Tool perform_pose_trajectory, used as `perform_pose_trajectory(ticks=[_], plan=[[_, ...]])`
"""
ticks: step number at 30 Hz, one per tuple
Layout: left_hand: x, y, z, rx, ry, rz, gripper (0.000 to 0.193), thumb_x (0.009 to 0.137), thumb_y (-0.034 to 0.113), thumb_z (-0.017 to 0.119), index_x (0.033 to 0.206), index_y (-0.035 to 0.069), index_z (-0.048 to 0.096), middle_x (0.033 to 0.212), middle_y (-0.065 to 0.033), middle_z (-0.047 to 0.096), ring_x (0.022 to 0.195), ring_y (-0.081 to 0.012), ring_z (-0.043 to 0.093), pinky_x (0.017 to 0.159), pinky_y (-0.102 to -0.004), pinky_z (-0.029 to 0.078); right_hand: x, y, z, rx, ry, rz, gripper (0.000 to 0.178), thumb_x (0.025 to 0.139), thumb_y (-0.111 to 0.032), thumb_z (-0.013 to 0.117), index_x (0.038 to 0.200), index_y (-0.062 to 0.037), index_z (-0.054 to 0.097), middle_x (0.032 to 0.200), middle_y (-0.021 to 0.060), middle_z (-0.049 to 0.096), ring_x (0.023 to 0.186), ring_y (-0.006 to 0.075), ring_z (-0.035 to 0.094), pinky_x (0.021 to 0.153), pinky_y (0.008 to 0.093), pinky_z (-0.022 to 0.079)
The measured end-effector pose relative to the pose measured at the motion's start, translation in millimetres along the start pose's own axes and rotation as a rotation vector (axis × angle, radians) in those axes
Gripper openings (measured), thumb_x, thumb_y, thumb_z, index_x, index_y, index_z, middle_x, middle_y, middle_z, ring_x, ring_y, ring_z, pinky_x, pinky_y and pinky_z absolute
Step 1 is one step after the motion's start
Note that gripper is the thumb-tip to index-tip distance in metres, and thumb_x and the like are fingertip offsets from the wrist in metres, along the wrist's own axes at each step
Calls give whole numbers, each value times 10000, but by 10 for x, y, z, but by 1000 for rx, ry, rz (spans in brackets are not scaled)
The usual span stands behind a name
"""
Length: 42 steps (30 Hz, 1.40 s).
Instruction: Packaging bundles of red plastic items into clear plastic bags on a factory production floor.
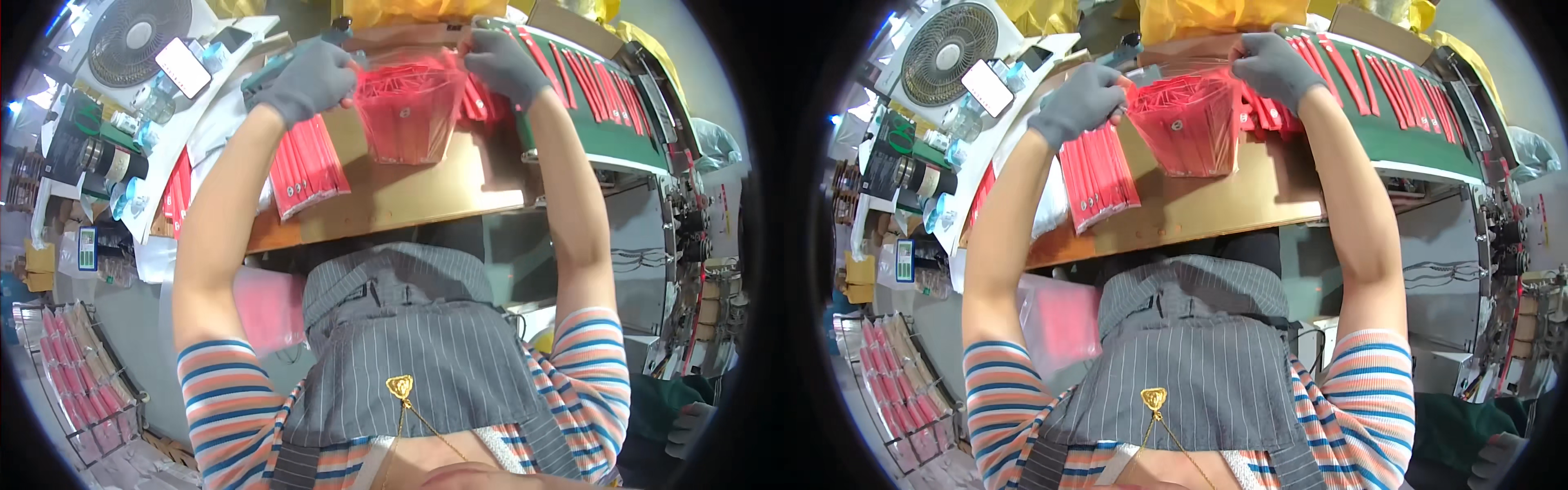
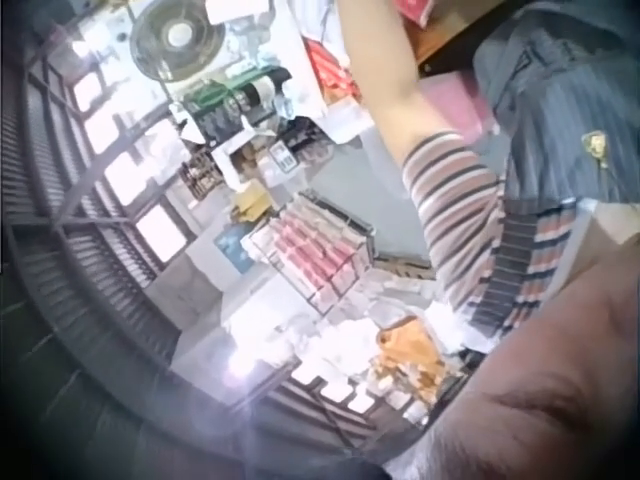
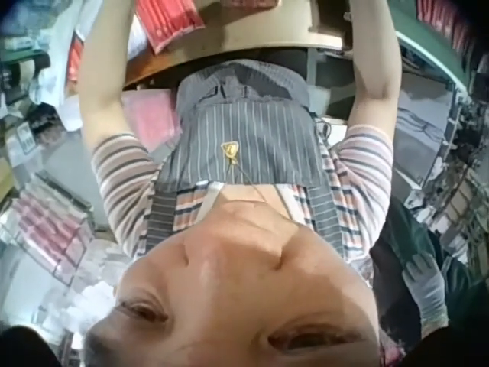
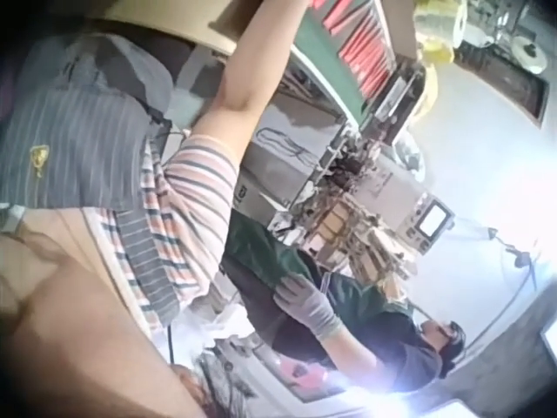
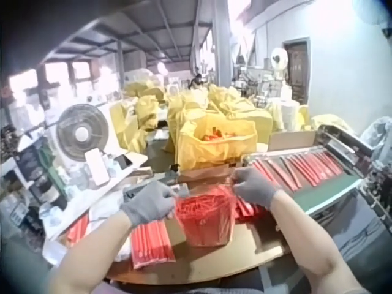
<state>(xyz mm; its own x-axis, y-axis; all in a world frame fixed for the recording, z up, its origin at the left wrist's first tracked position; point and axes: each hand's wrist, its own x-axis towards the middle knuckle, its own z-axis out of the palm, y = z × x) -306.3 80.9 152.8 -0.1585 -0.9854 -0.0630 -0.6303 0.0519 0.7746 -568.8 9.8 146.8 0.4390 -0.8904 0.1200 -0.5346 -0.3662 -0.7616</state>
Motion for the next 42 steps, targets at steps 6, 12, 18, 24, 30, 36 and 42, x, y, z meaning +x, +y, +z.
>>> perform_pose_trajectory(ticks=[6, 12, 18, 24, 30, 36, 42], plan=[[-4, -6, 70, -89, 225, 225, 283, 835, 177, 525, 971, -34, 656, 681, -81, 639, 521, -99, 588, 466, -232, 466, -34, 27, -142, 205, -166, 181, 171, 805, -101, 602, 961, -35, 577, 672, -3, 547, 558, 49, 500, 476, 185, 382], [-413, 470, -79, -279, 158, 192, 202, 852, 136, 590, 951, -25, 660, 569, -23, 595, 514, -47, 554, 461, -193, 423, -70, -462, 190, -361, 447, -898, 296, 821, -226, 689, 1000, -14, 587, 688, 34, 593, 633, 221, 606, 558, 338, 462], [-451, 114, -162, -426, 522, 529, 565, 738, 190, 744, 1226, 1, 528, 1004, -128, 637, 930, -163, 610, 826, -296, 479, 138, -508, 631, -73, 179, -712, 213, 892, -185, 585, 795, -5, 527, 605, 154, 504, 534, 247, 463, 549, 316, 412], [-6, -1426, 386, -682, 213, -157, 419, 753, 151, 738, 1125, 12, 603, 1049, -55, 631, 967, -151, 584, 870, -300, 454, 1294, -2, 1393, 67, 71, -345, 373, 917, -342, 527, 834, 20, 570, 698, 167, 582, 615, 272, 523, 626, 371, 430], [480, -2060, 537, -1012, 228, -346, 353, 773, 162, 706, 1083, 11, 630, 1031, -61, 652, 955, -165, 611, 860, -297, 470, 2335, 207, 1498, -153, 156, 37, 614, 846, -615, 445, 930, -30, 613, 914, 178, 661, 881, 339, 633, 786, 421, 467], [714, -2249, 170, -1190, 263, -557, 439, 769, 227, 702, 1152, 36, 604, 1089, -78, 645, 947, -211, 618, 908, -328, 452, 2305, -634, 1690, -331, 228, -406, 305, 799, -390, 593, 891, -99, 610, 856, 145, 645, 824, 342, 623, 708, 431, 487], [720, -2369, 359, -1054, 257, -464, 473, 772, 293, 705, 1152, 26, 613, 1141, -80, 612, 1097, -180, 524, 998, -296, 343, 2311, 698, 2041, -582, 372, -245, 231, 825, -328, 577, 955, -146, 636, 868, 112, 639, 761, 332, 626, 674, 429, 499]])
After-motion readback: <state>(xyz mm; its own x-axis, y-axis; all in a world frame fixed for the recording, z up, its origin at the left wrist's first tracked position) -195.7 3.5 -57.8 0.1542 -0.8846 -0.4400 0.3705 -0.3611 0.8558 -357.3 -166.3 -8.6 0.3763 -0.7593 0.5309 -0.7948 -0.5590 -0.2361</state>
